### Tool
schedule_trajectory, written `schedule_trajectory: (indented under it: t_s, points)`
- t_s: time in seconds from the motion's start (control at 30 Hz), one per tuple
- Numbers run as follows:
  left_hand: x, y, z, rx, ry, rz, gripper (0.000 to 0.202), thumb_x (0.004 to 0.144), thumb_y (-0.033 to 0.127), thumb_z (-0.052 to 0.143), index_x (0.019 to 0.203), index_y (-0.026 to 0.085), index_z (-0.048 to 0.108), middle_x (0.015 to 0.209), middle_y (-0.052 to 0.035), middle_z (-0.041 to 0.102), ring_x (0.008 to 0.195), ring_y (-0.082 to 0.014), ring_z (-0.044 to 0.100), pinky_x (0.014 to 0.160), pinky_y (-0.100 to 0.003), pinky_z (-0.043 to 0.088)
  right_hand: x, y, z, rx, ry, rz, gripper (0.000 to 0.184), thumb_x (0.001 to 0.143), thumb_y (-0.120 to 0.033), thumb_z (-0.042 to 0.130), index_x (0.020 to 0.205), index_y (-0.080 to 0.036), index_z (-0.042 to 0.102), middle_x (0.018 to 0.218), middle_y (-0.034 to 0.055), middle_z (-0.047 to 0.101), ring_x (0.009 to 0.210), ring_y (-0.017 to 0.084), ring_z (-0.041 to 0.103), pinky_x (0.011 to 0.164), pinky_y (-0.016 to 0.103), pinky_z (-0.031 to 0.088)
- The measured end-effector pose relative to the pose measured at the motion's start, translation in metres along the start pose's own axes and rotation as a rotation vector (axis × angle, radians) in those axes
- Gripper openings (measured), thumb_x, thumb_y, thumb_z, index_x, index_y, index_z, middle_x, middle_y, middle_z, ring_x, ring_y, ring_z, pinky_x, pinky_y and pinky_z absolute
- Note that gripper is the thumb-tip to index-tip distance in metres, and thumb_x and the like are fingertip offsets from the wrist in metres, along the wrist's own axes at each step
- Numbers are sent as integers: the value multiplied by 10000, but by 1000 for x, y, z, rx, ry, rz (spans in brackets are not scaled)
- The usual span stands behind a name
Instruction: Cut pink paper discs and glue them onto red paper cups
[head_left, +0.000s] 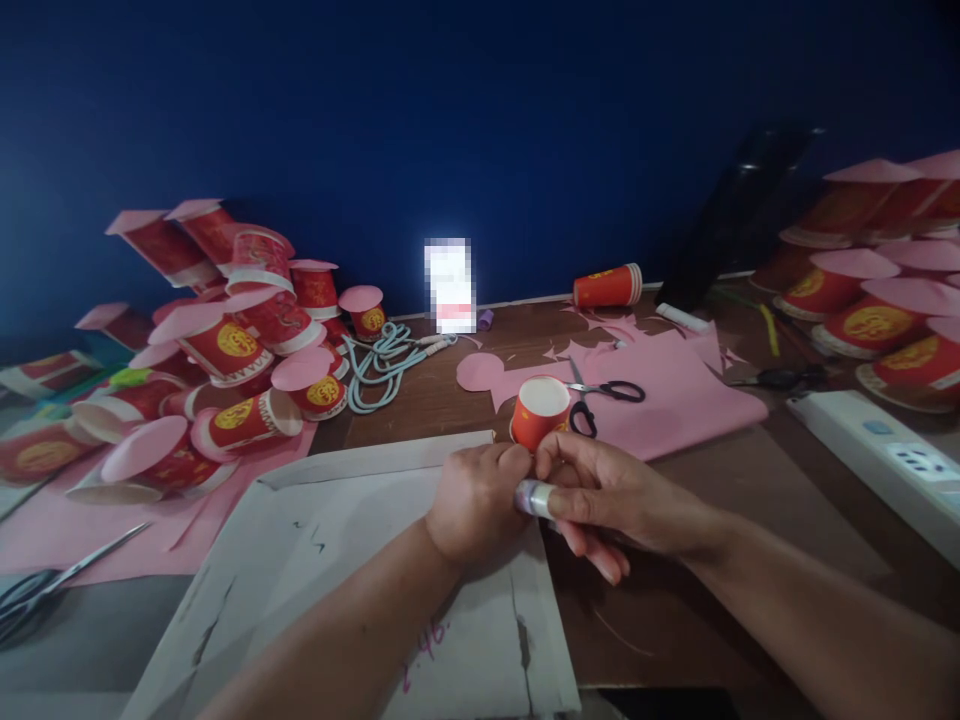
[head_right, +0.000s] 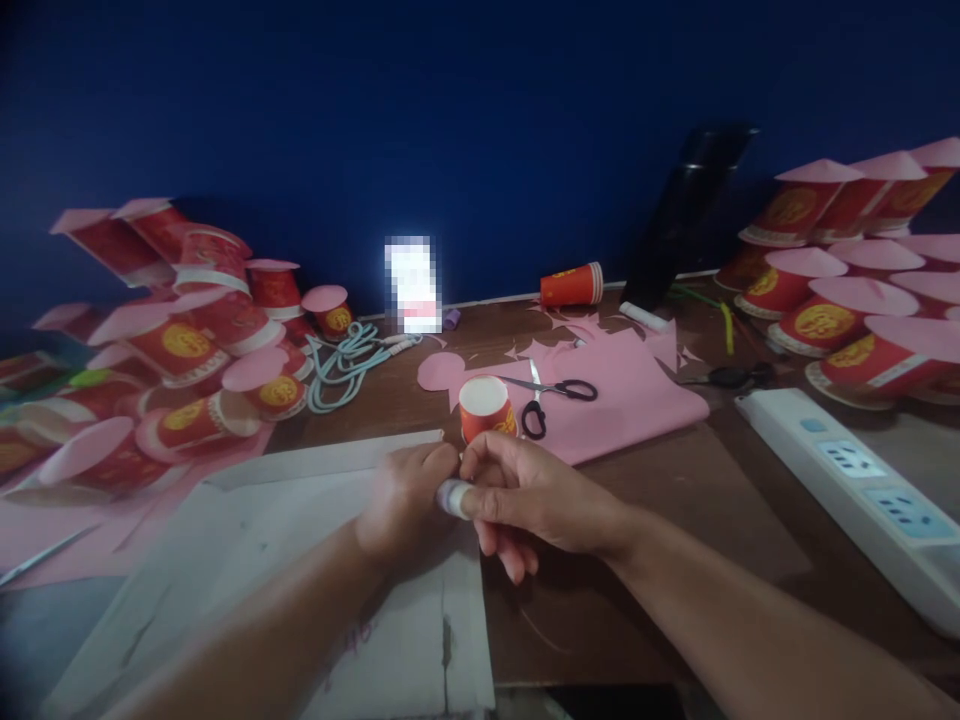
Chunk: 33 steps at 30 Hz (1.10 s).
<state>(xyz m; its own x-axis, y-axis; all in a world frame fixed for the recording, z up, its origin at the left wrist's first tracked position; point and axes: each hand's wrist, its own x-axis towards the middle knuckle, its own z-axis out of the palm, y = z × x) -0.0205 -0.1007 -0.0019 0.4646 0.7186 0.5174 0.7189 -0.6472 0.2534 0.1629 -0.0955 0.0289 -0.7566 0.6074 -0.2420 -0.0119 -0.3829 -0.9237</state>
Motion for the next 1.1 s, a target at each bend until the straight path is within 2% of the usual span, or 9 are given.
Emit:
schedule_trajectory:
  t_s: [0.3,0.47,0.57,0.67,0.73,0.8,0.87,0.97,1.1]
  points:
    - [1,-1,-3,53,18,-21,161,754,221,629,697,190,482,583,7,550,486,-121,482,481,-266,296,4,7,-3,77,-11,-71,248,890,-368,591,940,-205,411,640,-47,647,400,82,582,342,135,402]
    - [0,-1,0,-21,16,-65,165,749,217,631,689,187,481,584,14,545,466,-100,460,471,-249,288,6,7,-1,87,-18,-81,254,890,-376,589,939,-203,409,639,-40,649,389,84,572,339,142,401]
    - [-1,0,2,-68,29,-122,159,774,219,602,679,189,477,582,16,538,465,-93,446,471,-248,277,5,3,-1,53,23,-90,259,891,-396,581,942,-202,417,611,-48,631,361,75,531,327,142,377]
    - [-1,0,4,-182,80,-151,142,763,216,599,687,194,481,604,9,540,502,-96,457,493,-253,288,0,-3,-9,-46,203,-173,272,906,-451,538,959,-197,457,526,-71,562,318,53,432,309,133,294]
    - [-2,-1,6,-253,148,-170,145,739,213,619,697,196,481,618,8,540,537,-102,477,518,-254,315,-3,-8,-20,-152,440,-318,286,897,-467,546,956,-192,500,510,-74,525,337,51,408,323,146,288]
    - [-1,-2,9,-301,230,-217,145,746,222,628,720,198,488,637,13,548,559,-104,495,542,-250,348,-5,-12,-31,-280,711,-462,271,871,-457,589,904,-195,529,538,-62,529,383,62,440,350,165,331]
    - [1,-4,11,-336,299,-290,137,774,263,634,799,201,514,667,19,567,576,-105,517,564,-244,386,-5,-15,-40,-445,914,-549,243,868,-438,600,859,-202,542,561,-47,551,421,81,484,383,188,378]
    - [5,-6,16,-371,327,-369,345,768,335,675,1050,209,523,688,33,582,580,-111,542,596,-249,439,0,-22,-50,-812,1040,-605,194,880,-401,588,886,-206,590,618,-15,614,517,122,581,496,242,457]
    - [11,-11,24,-400,262,-353,699,749,382,703,1335,200,368,812,-8,654,694,-154,626,659,-276,492,11,-32,-64,-1377,1042,-700,154,873,-352,595,908,-216,657,824,37,714,745,191,664,672,315,477]
